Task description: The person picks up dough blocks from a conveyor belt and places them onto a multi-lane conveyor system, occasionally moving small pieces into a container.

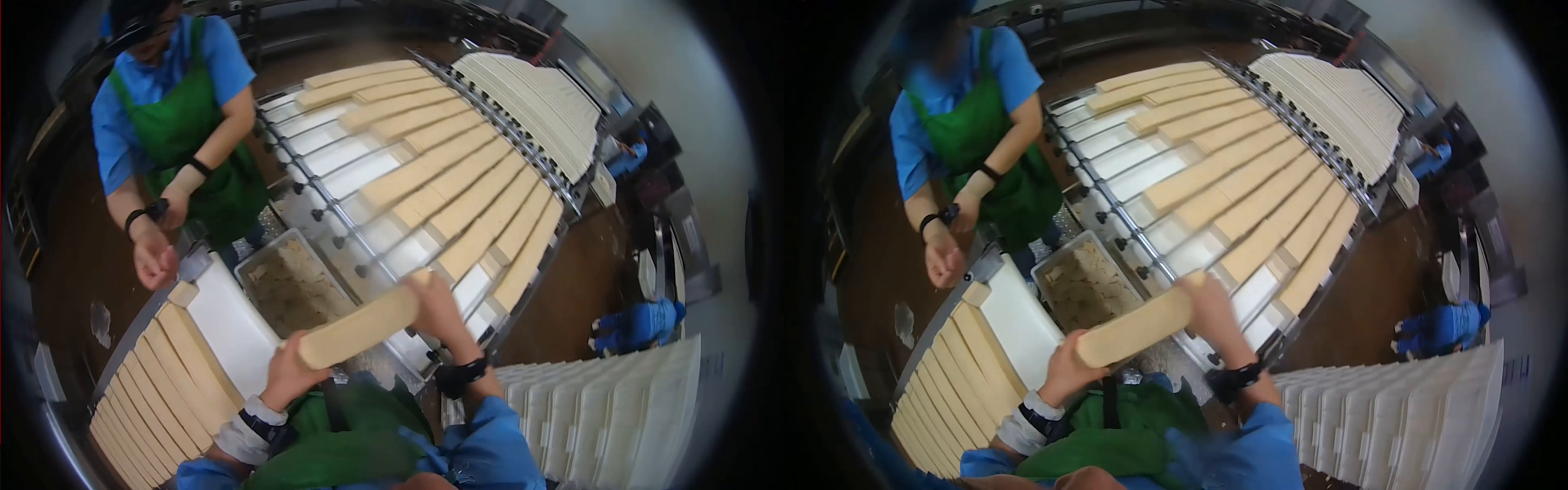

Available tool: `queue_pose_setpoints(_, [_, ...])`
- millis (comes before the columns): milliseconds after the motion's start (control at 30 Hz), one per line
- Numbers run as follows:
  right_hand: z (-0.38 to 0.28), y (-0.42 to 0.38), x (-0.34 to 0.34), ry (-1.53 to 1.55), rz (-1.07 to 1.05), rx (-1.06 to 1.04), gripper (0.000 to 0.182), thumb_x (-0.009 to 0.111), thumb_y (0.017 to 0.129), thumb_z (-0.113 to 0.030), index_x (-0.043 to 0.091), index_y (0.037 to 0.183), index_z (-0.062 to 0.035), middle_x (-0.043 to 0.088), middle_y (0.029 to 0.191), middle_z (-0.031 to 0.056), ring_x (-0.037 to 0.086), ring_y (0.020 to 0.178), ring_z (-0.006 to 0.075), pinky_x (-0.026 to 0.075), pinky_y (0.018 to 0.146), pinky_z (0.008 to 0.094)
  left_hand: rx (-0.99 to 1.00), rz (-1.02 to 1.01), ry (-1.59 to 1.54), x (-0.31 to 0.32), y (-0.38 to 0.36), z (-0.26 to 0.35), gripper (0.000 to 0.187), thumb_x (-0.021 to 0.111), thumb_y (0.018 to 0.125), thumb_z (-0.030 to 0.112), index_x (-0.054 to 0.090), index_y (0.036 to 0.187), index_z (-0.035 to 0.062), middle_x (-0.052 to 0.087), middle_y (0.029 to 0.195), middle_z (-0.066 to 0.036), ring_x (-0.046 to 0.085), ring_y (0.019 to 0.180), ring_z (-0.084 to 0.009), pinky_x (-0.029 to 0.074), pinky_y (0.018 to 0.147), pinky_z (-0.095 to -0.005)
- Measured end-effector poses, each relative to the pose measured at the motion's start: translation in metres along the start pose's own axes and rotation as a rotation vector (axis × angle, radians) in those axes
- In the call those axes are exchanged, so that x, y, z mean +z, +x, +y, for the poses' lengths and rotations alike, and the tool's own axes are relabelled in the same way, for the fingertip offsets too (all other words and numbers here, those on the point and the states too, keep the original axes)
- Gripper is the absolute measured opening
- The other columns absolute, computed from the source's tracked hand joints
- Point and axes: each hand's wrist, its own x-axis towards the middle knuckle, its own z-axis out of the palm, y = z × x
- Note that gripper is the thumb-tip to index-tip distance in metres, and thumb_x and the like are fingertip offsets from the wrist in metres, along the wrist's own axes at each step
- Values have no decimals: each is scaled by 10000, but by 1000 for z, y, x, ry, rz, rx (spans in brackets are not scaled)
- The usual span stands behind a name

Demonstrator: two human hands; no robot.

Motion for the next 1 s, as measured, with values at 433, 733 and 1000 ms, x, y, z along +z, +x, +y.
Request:
queue_pose_setpoints(433, [218,-20,-45,198,-463,-109,782,816,583,-44,550,1305,-181,647,1101,160,572,1108,386,480,957,464,-249,-539,-592,133,23,97,695,769,827,197,430,1416,48,597,1228,-109,582,1096,-179,486,923,-318])
queue_pose_setpoints(733, [220,6,-8,78,-92,824,882,524,887,-657,521,1236,153,535,1305,372,615,1122,456,486,975,491,-224,-514,-596,144,39,110,593,699,885,179,459,1416,75,637,1141,-76,611,972,-131,505,829,-279])
queue_pose_setpoints(1000, [209,-8,17,-171,269,628,766,573,898,-593,615,1070,153,472,1347,401,609,1045,518,497,933,511,-221,-490,-542,157,48,101,587,693,897,189,457,1416,51,661,1106,-90,644,900,-139,523,803,-278])
